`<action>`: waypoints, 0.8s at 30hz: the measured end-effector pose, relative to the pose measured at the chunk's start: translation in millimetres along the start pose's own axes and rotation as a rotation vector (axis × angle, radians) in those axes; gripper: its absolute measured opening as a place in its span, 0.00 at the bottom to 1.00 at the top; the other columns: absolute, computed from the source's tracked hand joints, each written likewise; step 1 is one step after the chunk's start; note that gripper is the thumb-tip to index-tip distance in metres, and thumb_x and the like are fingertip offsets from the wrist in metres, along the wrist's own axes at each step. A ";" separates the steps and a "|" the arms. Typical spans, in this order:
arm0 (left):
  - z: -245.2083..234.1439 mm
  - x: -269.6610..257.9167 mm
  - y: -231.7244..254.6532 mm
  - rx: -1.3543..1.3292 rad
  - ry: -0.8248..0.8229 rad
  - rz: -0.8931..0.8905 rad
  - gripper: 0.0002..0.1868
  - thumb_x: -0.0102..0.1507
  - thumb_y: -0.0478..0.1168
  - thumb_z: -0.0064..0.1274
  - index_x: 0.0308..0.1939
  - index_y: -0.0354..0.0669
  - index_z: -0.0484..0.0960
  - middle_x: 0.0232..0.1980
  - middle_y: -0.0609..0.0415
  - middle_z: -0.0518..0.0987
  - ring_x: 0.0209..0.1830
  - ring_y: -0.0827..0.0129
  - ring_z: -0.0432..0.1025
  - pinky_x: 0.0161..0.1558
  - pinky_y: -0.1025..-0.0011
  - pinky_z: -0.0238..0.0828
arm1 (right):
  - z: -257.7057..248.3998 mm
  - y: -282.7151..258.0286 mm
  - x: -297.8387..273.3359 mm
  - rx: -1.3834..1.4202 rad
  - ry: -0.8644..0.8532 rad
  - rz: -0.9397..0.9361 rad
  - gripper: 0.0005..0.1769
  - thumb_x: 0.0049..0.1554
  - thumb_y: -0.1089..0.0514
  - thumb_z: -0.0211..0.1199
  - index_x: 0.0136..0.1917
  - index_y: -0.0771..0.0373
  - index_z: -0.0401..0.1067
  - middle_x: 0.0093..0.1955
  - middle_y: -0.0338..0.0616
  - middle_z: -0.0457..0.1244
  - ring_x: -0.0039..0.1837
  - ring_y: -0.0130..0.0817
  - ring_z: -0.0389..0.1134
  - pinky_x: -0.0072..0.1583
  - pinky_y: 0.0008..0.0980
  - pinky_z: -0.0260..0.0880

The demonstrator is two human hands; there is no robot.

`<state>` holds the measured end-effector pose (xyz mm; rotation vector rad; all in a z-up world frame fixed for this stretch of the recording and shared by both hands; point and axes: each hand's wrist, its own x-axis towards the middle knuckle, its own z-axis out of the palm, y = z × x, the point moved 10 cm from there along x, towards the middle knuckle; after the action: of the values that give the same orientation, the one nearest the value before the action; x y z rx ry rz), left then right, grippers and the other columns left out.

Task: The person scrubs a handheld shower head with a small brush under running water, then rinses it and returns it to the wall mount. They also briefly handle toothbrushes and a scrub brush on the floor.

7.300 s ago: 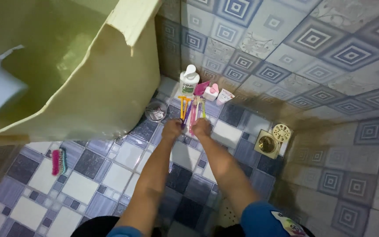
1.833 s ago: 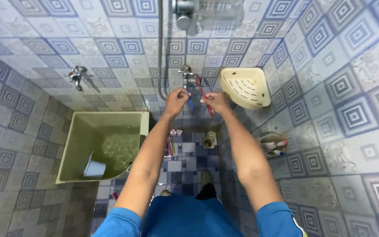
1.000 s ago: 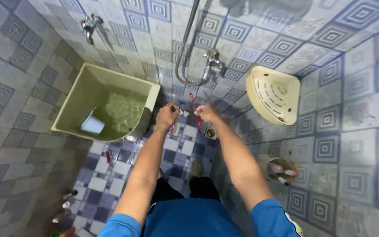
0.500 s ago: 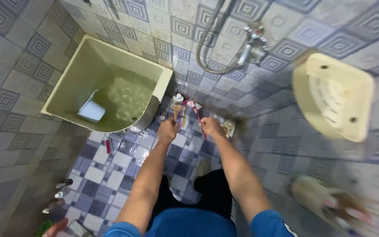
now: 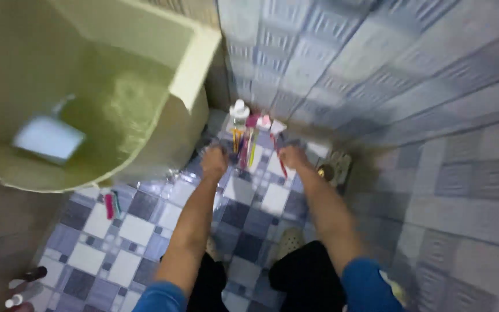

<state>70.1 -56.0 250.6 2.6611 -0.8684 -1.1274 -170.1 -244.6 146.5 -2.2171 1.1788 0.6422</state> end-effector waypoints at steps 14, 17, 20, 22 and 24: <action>87.6 139.6 21.3 0.142 0.070 0.161 0.16 0.68 0.49 0.48 0.53 0.48 0.85 0.53 0.47 0.85 0.59 0.51 0.78 0.58 0.50 0.76 | 104.4 37.1 109.6 0.152 0.016 0.009 0.17 0.59 0.45 0.59 0.57 0.47 0.81 0.63 0.41 0.71 0.70 0.45 0.68 0.69 0.44 0.69; 93.2 149.5 11.8 0.089 0.039 0.123 0.18 0.68 0.50 0.48 0.54 0.48 0.84 0.55 0.45 0.84 0.62 0.49 0.77 0.60 0.50 0.75 | 98.6 39.0 118.4 0.116 -0.004 0.031 0.18 0.59 0.43 0.59 0.58 0.44 0.81 0.65 0.37 0.70 0.71 0.42 0.67 0.69 0.42 0.68; 116.1 167.4 6.5 0.145 -0.008 0.091 0.19 0.68 0.52 0.47 0.55 0.49 0.84 0.57 0.45 0.84 0.62 0.48 0.76 0.60 0.49 0.75 | 106.6 46.8 144.8 0.151 -0.006 0.075 0.19 0.57 0.40 0.62 0.60 0.39 0.79 0.68 0.35 0.68 0.73 0.42 0.65 0.70 0.43 0.67; 126.6 174.6 6.8 0.185 -0.029 0.065 0.20 0.67 0.54 0.46 0.55 0.51 0.83 0.57 0.46 0.84 0.62 0.48 0.77 0.60 0.49 0.75 | 111.4 49.4 155.0 0.152 0.000 0.105 0.20 0.56 0.37 0.63 0.60 0.34 0.79 0.70 0.34 0.67 0.74 0.41 0.64 0.71 0.43 0.66; 128.2 179.6 4.5 0.150 -0.034 0.013 0.20 0.68 0.53 0.47 0.59 0.54 0.82 0.59 0.46 0.83 0.64 0.48 0.75 0.61 0.46 0.73 | 110.0 35.5 158.3 0.264 0.029 0.026 0.18 0.56 0.44 0.63 0.56 0.48 0.81 0.60 0.41 0.72 0.67 0.45 0.70 0.67 0.44 0.71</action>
<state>79.3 -145.3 49.0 2.7578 -1.0125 -1.1510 -137.7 -282.8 -43.0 -1.9977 1.2316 0.4376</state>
